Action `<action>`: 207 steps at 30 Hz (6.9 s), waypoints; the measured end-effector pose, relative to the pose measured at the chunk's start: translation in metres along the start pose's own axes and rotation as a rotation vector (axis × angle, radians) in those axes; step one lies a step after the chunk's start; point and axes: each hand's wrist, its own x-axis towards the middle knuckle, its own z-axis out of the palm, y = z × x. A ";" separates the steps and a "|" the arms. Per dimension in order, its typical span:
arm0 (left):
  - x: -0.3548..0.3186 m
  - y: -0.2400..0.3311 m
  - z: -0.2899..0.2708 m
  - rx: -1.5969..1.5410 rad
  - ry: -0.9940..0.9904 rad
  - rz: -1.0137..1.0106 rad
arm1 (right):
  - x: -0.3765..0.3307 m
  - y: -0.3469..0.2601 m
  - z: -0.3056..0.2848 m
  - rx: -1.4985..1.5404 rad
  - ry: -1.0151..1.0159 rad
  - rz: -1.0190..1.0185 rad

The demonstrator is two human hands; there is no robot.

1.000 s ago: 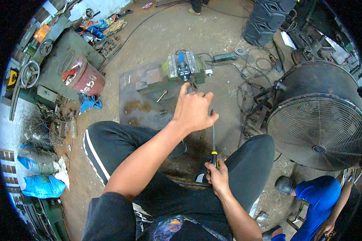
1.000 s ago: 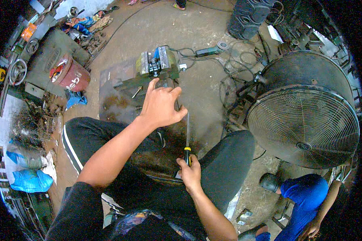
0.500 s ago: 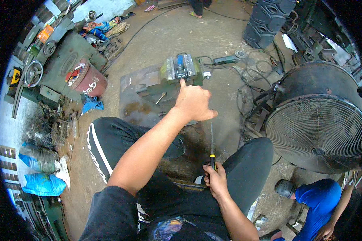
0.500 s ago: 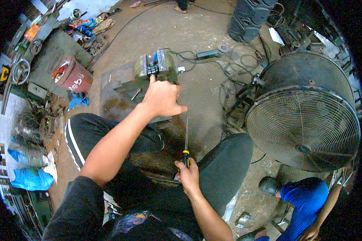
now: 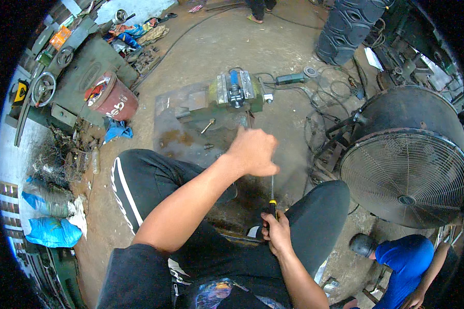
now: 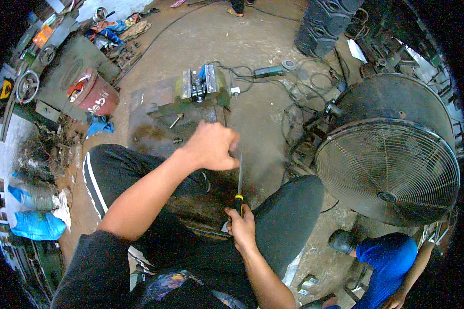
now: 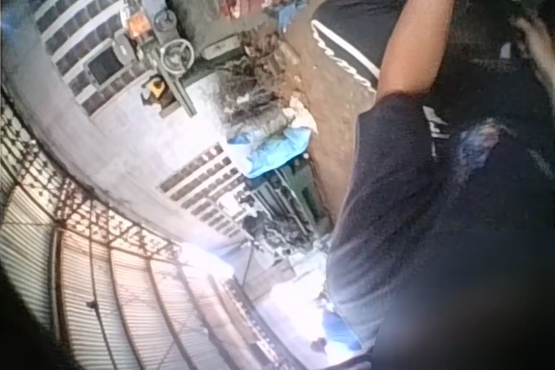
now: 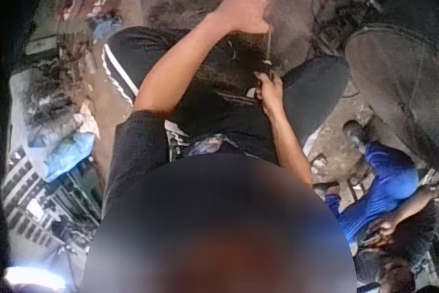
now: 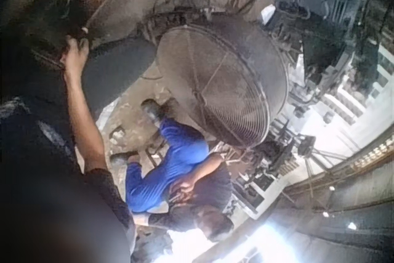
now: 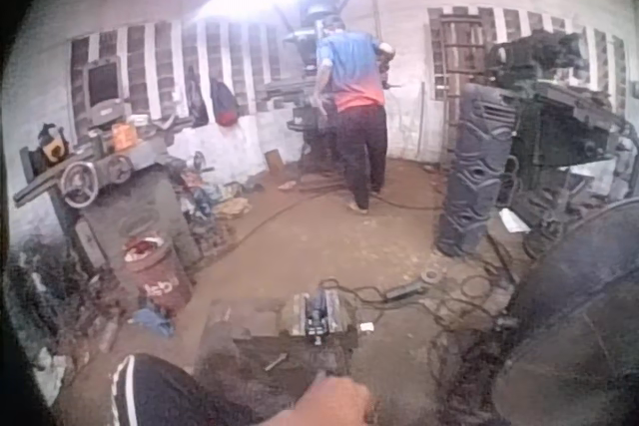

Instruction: The person uses a screwdriver to tighten or loosen a screw on a small bench-mounted machine. They repeatedly turn the screwdriver with both hands while seated, occasionally pausing to reposition the tool.

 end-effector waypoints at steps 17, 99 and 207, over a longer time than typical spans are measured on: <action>0.017 -0.007 -0.012 0.000 0.129 -0.082 | -0.001 -0.003 0.002 -0.047 -0.016 0.056; -0.004 -0.060 0.041 -1.743 0.392 -0.554 | -0.019 -0.091 0.075 -0.228 -0.133 -0.163; -0.207 -0.100 -0.126 -0.355 0.781 -0.592 | 0.031 -0.065 0.016 -0.074 -0.002 0.000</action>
